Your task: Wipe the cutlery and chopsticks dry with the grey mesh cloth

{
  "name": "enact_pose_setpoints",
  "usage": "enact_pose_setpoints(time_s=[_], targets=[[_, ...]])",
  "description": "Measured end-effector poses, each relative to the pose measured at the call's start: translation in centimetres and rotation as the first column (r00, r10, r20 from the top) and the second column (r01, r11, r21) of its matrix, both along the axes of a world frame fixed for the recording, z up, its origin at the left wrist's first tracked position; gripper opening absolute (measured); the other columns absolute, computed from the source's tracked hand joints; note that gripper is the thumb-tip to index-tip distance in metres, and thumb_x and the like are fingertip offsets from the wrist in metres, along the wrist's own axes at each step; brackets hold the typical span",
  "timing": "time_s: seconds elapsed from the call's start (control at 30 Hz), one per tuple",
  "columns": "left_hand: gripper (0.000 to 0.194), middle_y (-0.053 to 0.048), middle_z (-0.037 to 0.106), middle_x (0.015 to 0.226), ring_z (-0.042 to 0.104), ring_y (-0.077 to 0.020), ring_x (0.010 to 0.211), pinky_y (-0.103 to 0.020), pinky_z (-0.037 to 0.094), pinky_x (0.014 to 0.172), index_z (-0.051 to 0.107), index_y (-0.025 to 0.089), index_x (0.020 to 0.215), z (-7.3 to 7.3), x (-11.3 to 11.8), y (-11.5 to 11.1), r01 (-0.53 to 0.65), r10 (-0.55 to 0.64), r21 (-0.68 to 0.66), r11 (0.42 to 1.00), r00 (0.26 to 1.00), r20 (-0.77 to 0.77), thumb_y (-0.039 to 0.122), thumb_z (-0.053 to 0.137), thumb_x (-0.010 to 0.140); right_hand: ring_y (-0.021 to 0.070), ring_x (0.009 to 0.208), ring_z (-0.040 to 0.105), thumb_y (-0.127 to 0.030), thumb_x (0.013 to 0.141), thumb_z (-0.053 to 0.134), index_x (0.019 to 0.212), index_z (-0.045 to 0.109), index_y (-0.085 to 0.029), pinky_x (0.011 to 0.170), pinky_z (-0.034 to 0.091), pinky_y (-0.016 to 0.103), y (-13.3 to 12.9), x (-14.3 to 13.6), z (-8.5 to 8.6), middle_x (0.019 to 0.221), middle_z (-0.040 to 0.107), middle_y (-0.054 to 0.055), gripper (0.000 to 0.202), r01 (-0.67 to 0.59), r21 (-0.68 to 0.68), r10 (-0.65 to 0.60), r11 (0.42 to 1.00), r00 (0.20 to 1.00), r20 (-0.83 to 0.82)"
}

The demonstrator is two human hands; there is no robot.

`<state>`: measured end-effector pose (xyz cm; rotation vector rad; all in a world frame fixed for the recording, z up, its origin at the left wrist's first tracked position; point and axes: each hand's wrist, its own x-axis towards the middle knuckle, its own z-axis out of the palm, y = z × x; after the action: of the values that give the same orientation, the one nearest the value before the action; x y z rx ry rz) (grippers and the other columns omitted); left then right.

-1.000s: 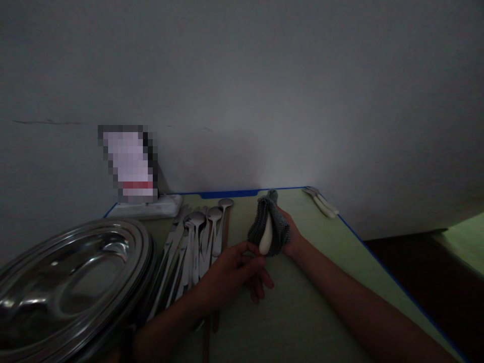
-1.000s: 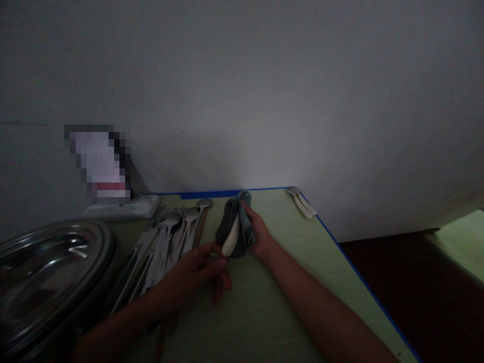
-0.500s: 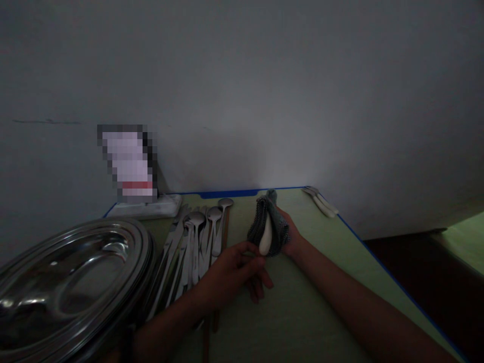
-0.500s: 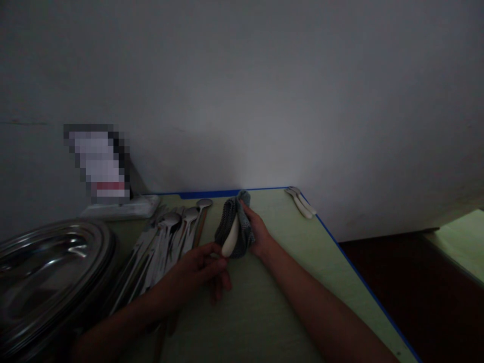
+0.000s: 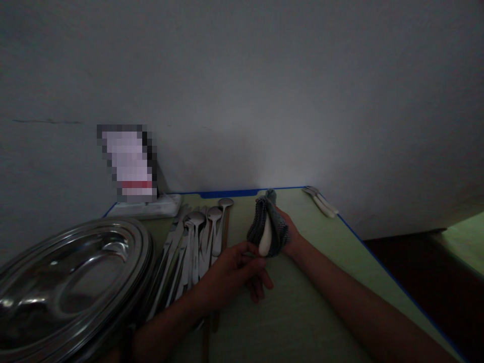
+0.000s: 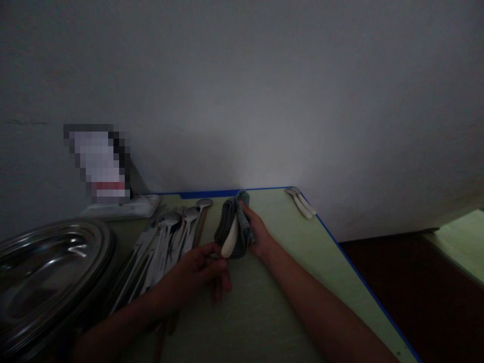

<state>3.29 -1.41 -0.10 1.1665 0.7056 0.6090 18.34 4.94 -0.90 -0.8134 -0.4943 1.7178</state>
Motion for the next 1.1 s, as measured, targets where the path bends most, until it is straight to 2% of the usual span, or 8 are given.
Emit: enact_pose_setpoints(time_s=[0.1, 0.23, 0.37, 0.7, 0.83, 0.97, 1.1], targets=[[0.015, -0.001, 0.068, 0.061, 0.058, -0.0092, 0.043, -0.02, 0.048, 0.045, 0.044, 0.016, 0.084, -0.09, -0.01, 0.06, 0.004, -0.004, 0.0, 1.0, 1.0, 0.004, 0.027, 0.054, 0.083, 0.01, 0.049, 0.055, -0.036, 0.071, 0.065, 0.068, 0.067, -0.018, 0.056, 0.044, 0.02, -0.04, 0.01, 0.0, 0.052, 0.063, -0.005, 0.018, -0.018, -0.005, 0.018, 1.0, 1.0, 0.001], [0.016, -0.001, 0.067, 0.061, 0.057, -0.0086, 0.043, -0.019, 0.047, 0.045, 0.044, 0.016, 0.082, -0.12, 0.01, 0.1, 0.012, -0.012, 0.001, 1.0, 1.0, 0.0, 0.028, 0.055, 0.083, 0.01, 0.05, 0.054, -0.034, 0.068, 0.068, 0.072, 0.068, -0.018, 0.056, 0.044, 0.02, 0.03, 0.1, -0.2, 0.055, 0.065, -0.005, 0.016, 0.016, 0.004, -0.016, 1.0, 1.0, 0.005], [0.016, -0.001, 0.067, 0.061, 0.057, -0.0085, 0.043, -0.02, 0.047, 0.045, 0.044, 0.016, 0.082, -0.08, 0.07, 0.02, 0.012, -0.012, 0.001, 1.0, 1.0, -0.004, 0.028, 0.055, 0.083, 0.0098, 0.046, 0.051, -0.037, 0.067, 0.069, 0.061, 0.066, -0.019, 0.055, 0.043, 0.022, 0.1, 0.12, -0.34, 0.047, 0.06, -0.005, 0.019, -0.008, -0.045, 0.008, 0.999, 1.0, 0.002], [0.019, -0.001, 0.067, 0.061, 0.057, -0.0088, 0.043, -0.02, 0.047, 0.045, 0.045, 0.015, 0.084, 0.01, 0.1, 0.14, 0.015, -0.015, -0.002, 1.0, 1.0, -0.009, 0.029, 0.057, 0.081, 0.0105, 0.053, 0.054, -0.034, 0.068, 0.068, 0.076, 0.068, -0.02, 0.06, 0.044, 0.022, 0.09, 0.15, -0.32, 0.057, 0.064, -0.005, 0.016, 0.014, 0.019, -0.014, 1.0, 1.0, 0.027], [0.019, -0.001, 0.067, 0.062, 0.057, -0.009, 0.044, -0.02, 0.047, 0.046, 0.045, 0.016, 0.082, -0.02, 0.05, 0.11, 0.024, -0.024, 0.007, 1.0, 1.0, -0.012, 0.03, 0.057, 0.081, 0.0106, 0.052, 0.053, -0.035, 0.068, 0.067, 0.075, 0.068, -0.02, 0.06, 0.043, 0.022, 0.11, 0.1, -0.36, 0.054, 0.062, -0.005, 0.017, 0.007, 0.016, -0.008, 1.0, 1.0, 0.031], [0.017, 0.0, 0.067, 0.062, 0.057, -0.0089, 0.044, -0.02, 0.047, 0.046, 0.044, 0.016, 0.083, -0.03, 0.0, 0.04, 0.02, -0.02, 0.008, 1.0, 1.0, -0.013, 0.029, 0.056, 0.082, 0.0106, 0.05, 0.05, -0.034, 0.067, 0.069, 0.07, 0.067, -0.02, 0.058, 0.042, 0.022, 0.04, 0.1, -0.25, 0.051, 0.059, -0.006, 0.014, 0.052, 0.05, -0.055, 0.997, 0.996, 0.076], [0.018, 0.0, 0.067, 0.061, 0.057, -0.0091, 0.044, -0.021, 0.047, 0.046, 0.045, 0.016, 0.083, 0.05, 0.02, 0.04, 0.019, -0.019, 0.012, 1.0, 0.999, -0.025, 0.03, 0.057, 0.081, 0.0097, 0.047, 0.048, -0.036, 0.063, 0.071, 0.062, 0.064, -0.02, 0.056, 0.041, 0.022, -0.04, 0.07, -0.02, 0.049, 0.058, -0.006, 0.017, 0.046, 0.006, -0.046, 0.999, 0.996, 0.073]])
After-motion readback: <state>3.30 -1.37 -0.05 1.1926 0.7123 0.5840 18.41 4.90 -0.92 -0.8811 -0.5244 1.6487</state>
